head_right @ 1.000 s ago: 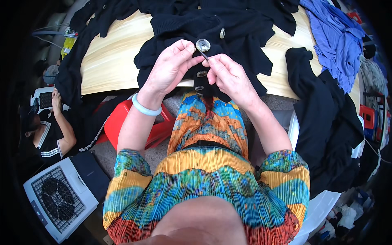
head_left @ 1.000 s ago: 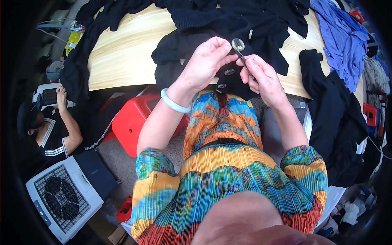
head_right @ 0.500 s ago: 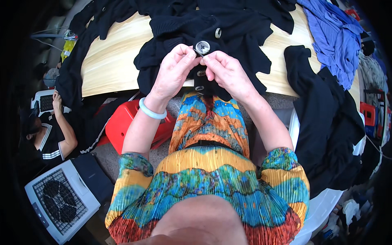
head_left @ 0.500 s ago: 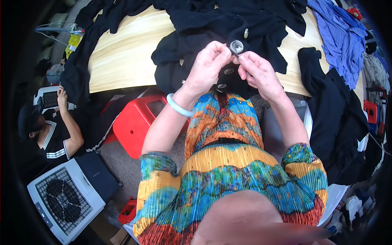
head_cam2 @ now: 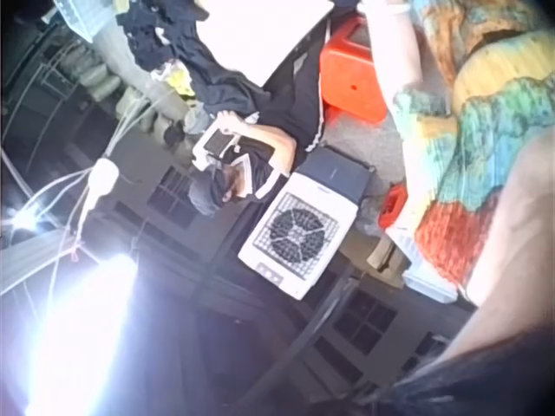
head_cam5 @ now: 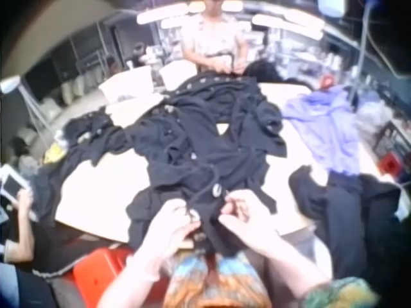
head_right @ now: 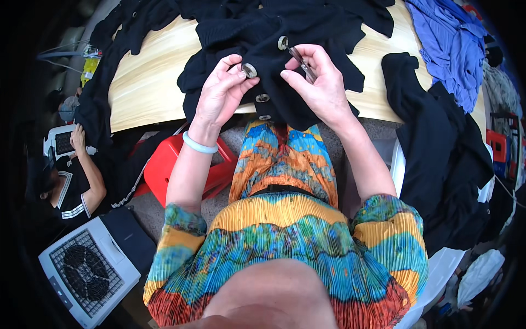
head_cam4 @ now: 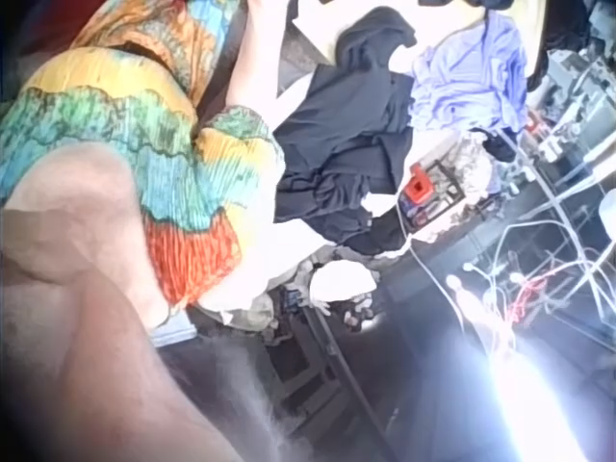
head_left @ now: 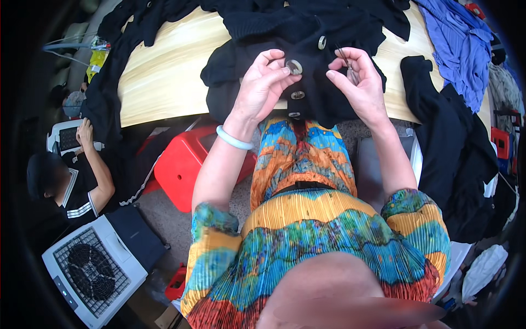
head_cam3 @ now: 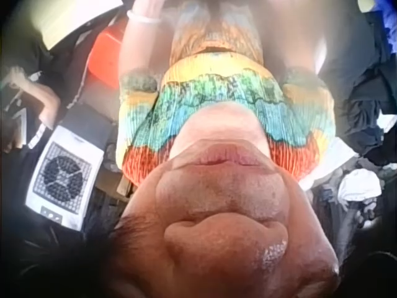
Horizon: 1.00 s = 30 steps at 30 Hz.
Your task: Trimming excess loose threads from black garments around metal grommets using thread snips.
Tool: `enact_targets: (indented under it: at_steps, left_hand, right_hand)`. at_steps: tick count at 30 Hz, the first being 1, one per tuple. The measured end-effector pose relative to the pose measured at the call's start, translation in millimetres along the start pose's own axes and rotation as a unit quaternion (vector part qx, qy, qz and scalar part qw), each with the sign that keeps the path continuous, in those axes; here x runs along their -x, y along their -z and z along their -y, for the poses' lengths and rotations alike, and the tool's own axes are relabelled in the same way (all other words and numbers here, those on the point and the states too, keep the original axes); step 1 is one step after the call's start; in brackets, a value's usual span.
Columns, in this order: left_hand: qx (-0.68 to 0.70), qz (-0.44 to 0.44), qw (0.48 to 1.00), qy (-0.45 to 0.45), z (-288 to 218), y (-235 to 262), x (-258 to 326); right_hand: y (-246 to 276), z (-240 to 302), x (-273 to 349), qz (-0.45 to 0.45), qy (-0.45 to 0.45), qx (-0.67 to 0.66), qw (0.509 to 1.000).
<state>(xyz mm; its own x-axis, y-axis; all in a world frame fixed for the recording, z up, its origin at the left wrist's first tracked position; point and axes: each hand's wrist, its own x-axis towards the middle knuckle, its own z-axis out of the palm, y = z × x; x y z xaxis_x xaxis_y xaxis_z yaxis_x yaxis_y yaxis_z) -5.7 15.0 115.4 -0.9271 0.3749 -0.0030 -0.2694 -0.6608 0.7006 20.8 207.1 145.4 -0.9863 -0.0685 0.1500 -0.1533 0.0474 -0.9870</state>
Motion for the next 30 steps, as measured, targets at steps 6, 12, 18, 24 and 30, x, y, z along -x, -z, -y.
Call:
enact_targets:
  at_steps: [6, 12, 18, 24, 30]
  left_hand:
    - [0.076, 0.012, 0.996, 0.049, 0, 5, -1]
    - [0.062, 0.018, 0.995, 0.075, -1, -1, -1]
    - [0.036, 0.008, 0.998, 0.049, -10, -1, -15]
    - [0.041, 0.044, 0.998, 0.016, -29, -28, -35]
    - [-0.184, 0.014, 0.983, -0.018, -20, -34, -24]
  right_hand:
    - [-8, -2, -6, 0.027, 0.054, 0.009, 0.998]
    - [-22, 7, -14, 0.057, 0.161, 0.174, 0.97]
    - [-10, -11, -18, -0.092, 0.102, 0.003, 0.991]
    - [-18, -8, -9, -0.036, 0.045, -0.02, 0.998]
    - [-1, 30, -33, -0.136, -0.005, -0.169, 0.976]
